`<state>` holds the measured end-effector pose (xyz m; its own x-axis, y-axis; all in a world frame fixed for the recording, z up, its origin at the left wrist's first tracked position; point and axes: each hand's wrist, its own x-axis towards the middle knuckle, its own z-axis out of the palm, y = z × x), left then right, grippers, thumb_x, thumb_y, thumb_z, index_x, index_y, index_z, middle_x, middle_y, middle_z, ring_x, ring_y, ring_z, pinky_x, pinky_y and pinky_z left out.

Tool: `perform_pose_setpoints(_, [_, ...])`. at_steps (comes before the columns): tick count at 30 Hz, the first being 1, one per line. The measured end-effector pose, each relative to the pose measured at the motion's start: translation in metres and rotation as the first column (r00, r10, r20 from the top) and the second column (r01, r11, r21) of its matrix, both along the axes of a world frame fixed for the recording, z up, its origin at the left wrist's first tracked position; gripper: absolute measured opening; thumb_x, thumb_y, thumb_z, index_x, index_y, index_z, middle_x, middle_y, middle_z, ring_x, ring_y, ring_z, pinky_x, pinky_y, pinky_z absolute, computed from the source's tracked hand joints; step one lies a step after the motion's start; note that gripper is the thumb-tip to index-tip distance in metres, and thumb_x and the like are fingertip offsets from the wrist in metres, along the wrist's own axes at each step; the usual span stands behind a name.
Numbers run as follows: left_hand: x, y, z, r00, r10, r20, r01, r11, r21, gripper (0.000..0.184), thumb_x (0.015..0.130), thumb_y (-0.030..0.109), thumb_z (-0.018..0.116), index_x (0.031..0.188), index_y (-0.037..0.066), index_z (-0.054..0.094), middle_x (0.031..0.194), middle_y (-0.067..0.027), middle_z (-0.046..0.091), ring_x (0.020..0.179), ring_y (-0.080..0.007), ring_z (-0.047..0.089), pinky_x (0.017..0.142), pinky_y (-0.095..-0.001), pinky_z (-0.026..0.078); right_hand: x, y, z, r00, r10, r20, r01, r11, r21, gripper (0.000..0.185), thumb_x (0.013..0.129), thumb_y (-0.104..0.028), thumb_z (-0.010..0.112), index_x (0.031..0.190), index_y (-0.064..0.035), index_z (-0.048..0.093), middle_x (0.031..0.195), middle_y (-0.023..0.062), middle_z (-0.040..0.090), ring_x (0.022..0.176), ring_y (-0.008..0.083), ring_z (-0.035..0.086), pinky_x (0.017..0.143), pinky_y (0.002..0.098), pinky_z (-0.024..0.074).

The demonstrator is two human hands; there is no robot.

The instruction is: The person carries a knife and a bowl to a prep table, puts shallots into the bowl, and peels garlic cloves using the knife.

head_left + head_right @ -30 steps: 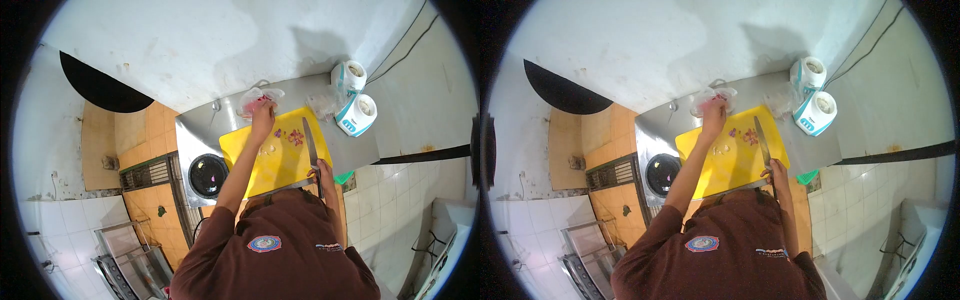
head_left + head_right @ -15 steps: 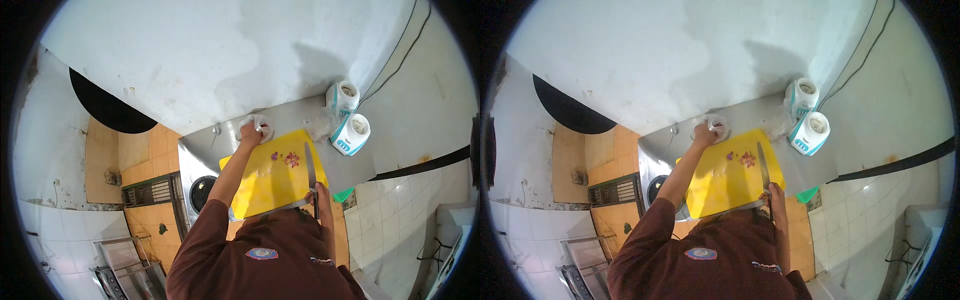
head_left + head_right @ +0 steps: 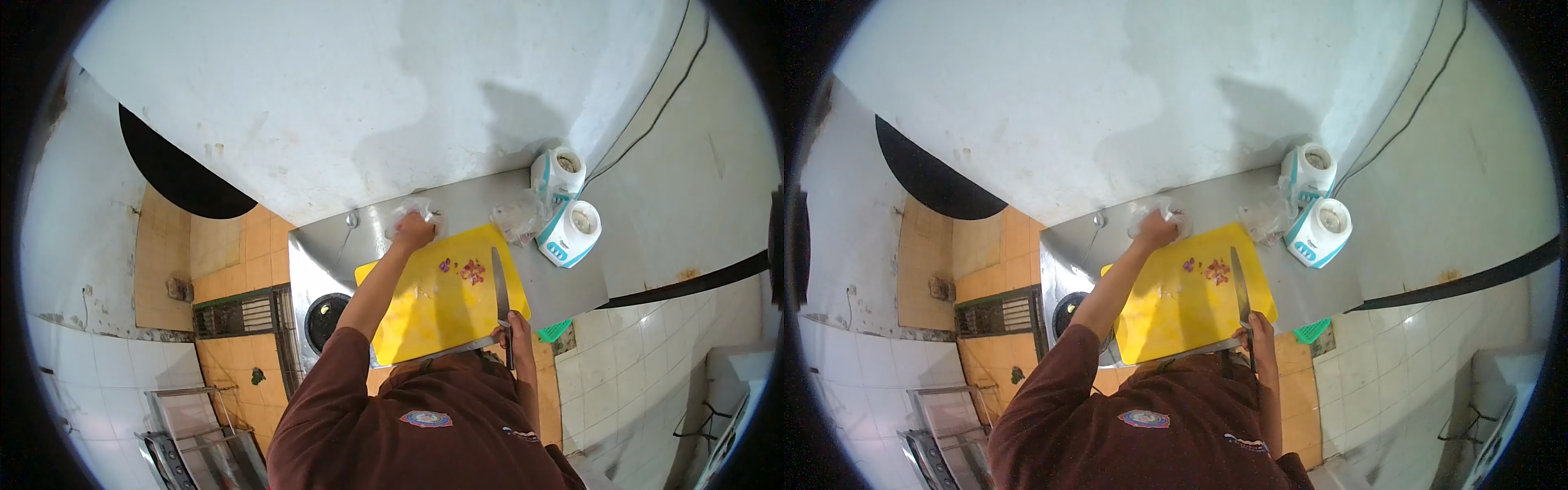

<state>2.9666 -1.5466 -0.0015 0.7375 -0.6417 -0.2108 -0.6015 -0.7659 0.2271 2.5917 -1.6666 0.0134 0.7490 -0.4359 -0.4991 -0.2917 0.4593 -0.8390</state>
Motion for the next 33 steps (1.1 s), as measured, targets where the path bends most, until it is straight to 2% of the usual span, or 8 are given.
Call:
perform_pose_setpoints(4, [-0.019, -0.008, 0.013, 0.988, -0.105, 0.11, 0.096, 0.992, 0.087, 0.024, 0.088, 0.02, 0.057, 0.105, 0.012, 0.071, 0.103, -0.0204, 0.07, 0.101, -0.0354, 0.069, 0.077, -0.0545, 0.056, 0.014, 0.007, 0.019, 1.0, -0.001, -0.011, 0.001, 1.0, -0.005, 0.039, 0.101, -0.037, 0.053, 0.116, -0.0014, 0.06, 0.077, 0.0076, 0.064, 0.051, 0.0095, 0.057, 0.043, 0.0214, 0.0365])
perform_pose_setpoints(7, [-0.014, -0.007, -0.015, 0.952, -0.122, 0.281, 0.188, 0.958, -0.218, 0.022, 0.087, 0.019, 0.058, 0.103, 0.011, 0.071, 0.099, -0.019, 0.072, 0.094, -0.0342, 0.071, 0.074, -0.0503, 0.057, 0.029, 0.004, 0.013, 0.993, 0.102, 0.061, -0.1, 0.994, -0.034, 0.037, 0.101, -0.035, 0.054, 0.114, -0.0014, 0.06, 0.076, 0.0077, 0.064, 0.051, 0.0087, 0.056, 0.044, 0.0211, 0.0367])
perform_pose_setpoints(10, [-0.001, -0.017, -0.014, 1.0, -0.019, 0.024, 0.018, 0.999, 0.04, 0.033, 0.091, 0.026, 0.053, 0.109, 0.004, 0.07, 0.102, -0.0235, 0.069, 0.097, -0.0393, 0.068, 0.082, -0.0487, 0.056, 0.043, 0.004, 0.024, 0.987, 0.148, 0.069, -0.144, 0.988, -0.058, 0.036, 0.101, -0.034, 0.054, 0.116, -0.0014, 0.059, 0.073, 0.0075, 0.063, 0.05, 0.0083, 0.054, 0.043, 0.022, 0.0357])
perform_pose_setpoints(16, [-0.005, 0.011, 0.003, 0.982, -0.002, 0.187, 0.055, 0.96, -0.275, 0.022, 0.086, 0.02, 0.062, 0.097, 0.003, 0.07, 0.099, -0.0148, 0.071, 0.09, -0.0337, 0.07, 0.077, -0.0459, 0.057, 0.056, 0.004, 0.018, 0.982, 0.133, 0.132, -0.131, 0.991, -0.019, 0.037, 0.102, -0.035, 0.052, 0.118, -0.0016, 0.058, 0.07, 0.01, 0.064, 0.046, 0.0087, 0.051, 0.042, 0.0228, 0.0347])
perform_pose_setpoints(19, [-0.023, 0.025, 0.027, 0.987, 0.126, 0.095, -0.071, 0.895, -0.44, 0.024, 0.084, 0.026, 0.062, 0.097, 0.008, 0.072, 0.106, -0.0157, 0.071, 0.091, -0.0379, 0.069, 0.077, -0.0487, 0.055, 0.052, 0.001, 0.018, 0.986, 0.148, 0.08, -0.152, 0.988, 0.039, 0.037, 0.102, -0.035, 0.051, 0.116, -0.0019, 0.059, 0.069, 0.0116, 0.065, 0.045, 0.0091, 0.05, 0.042, 0.0232, 0.0351])
perform_pose_setpoints(25, [-0.024, 0.042, 0.038, 0.986, 0.011, -0.165, 0.005, 0.995, 0.098, 0.026, 0.079, 0.028, 0.068, 0.101, 0.012, 0.071, 0.1, -0.014, 0.072, 0.097, -0.0372, 0.069, 0.082, -0.0473, 0.055, 0.058, -0.008, 0.0, 0.968, 0.247, 0.045, -0.249, 0.968, 0.041, 0.038, 0.102, -0.038, 0.05, 0.113, -0.0027, 0.059, 0.068, 0.0129, 0.065, 0.042, 0.0097, 0.047, 0.041, 0.0243, 0.0353])
perform_pose_setpoints(28, [-0.017, 0.046, 0.021, 0.979, 0.106, -0.175, -0.144, 0.963, -0.226, 0.028, 0.08, 0.025, 0.068, 0.102, 0.007, 0.069, 0.098, -0.017, 0.072, 0.099, -0.0374, 0.069, 0.084, -0.0494, 0.055, 0.064, -0.013, -0.001, 0.95, 0.308, 0.053, -0.31, 0.95, 0.027, 0.037, 0.102, -0.039, 0.049, 0.11, -0.0038, 0.058, 0.068, 0.0136, 0.065, 0.041, 0.0099, 0.047, 0.041, 0.0237, 0.036])
perform_pose_setpoints(33, [-0.005, 0.044, 0.006, 0.987, 0.157, -0.017, -0.158, 0.973, -0.17, 0.027, 0.081, 0.022, 0.069, 0.102, 0.005, 0.069, 0.095, -0.0208, 0.072, 0.096, -0.0363, 0.07, 0.08, -0.048, 0.056, 0.083, -0.032, 0.0, 0.926, 0.37, 0.07, -0.373, 0.926, 0.046, 0.039, 0.102, -0.039, 0.05, 0.113, -0.0023, 0.058, 0.068, 0.0122, 0.064, 0.046, 0.0099, 0.052, 0.043, 0.0233, 0.036])
